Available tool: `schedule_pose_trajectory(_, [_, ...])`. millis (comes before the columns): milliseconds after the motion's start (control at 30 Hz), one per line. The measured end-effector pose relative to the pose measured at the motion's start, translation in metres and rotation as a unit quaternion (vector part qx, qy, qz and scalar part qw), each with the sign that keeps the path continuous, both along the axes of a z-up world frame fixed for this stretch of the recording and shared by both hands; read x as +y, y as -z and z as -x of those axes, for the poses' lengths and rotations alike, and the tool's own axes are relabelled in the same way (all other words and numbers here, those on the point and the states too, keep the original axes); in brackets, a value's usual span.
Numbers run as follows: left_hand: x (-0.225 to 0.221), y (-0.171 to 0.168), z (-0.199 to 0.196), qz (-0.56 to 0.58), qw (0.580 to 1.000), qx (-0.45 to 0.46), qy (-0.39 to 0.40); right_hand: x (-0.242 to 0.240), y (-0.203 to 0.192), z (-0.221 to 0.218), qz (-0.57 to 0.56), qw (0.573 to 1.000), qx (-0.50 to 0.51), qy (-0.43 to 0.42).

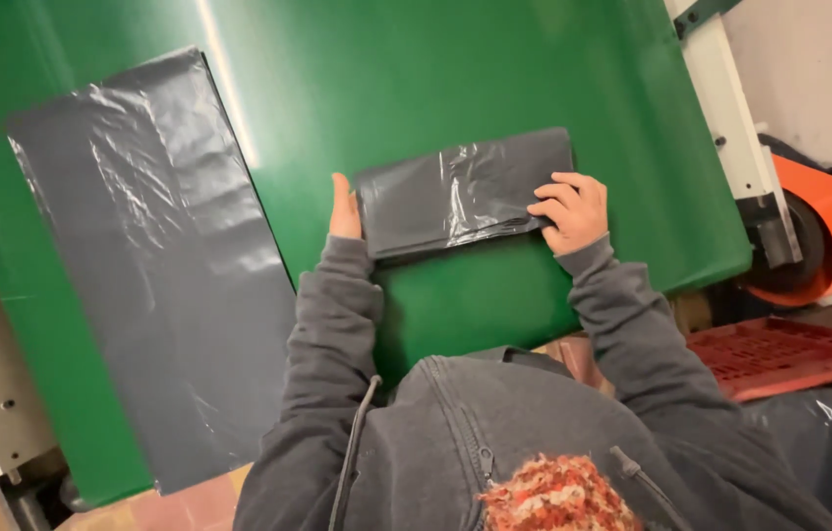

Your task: Folding black plastic bags from a conveyor belt and placing them into a crate.

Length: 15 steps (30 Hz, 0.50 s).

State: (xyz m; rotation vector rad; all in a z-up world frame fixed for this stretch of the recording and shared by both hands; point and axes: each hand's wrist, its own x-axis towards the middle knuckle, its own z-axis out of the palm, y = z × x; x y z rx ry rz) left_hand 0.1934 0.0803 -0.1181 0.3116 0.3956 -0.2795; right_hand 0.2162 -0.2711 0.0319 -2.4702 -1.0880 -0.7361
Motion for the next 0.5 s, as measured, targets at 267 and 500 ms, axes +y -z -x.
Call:
schedule_pose_trajectory(267, [-0.032,-0.126,0.036,-0.892,0.410,-0.151,-0.118,0.032,-0.055,0.019,0.027,0.992,0.121,-0.012])
schedule_pose_trajectory(500, [-0.104,-0.061,0.001,-0.943,0.214,-0.246,-0.059,0.115,0.032,-0.024,0.003,0.987,0.160,-0.025])
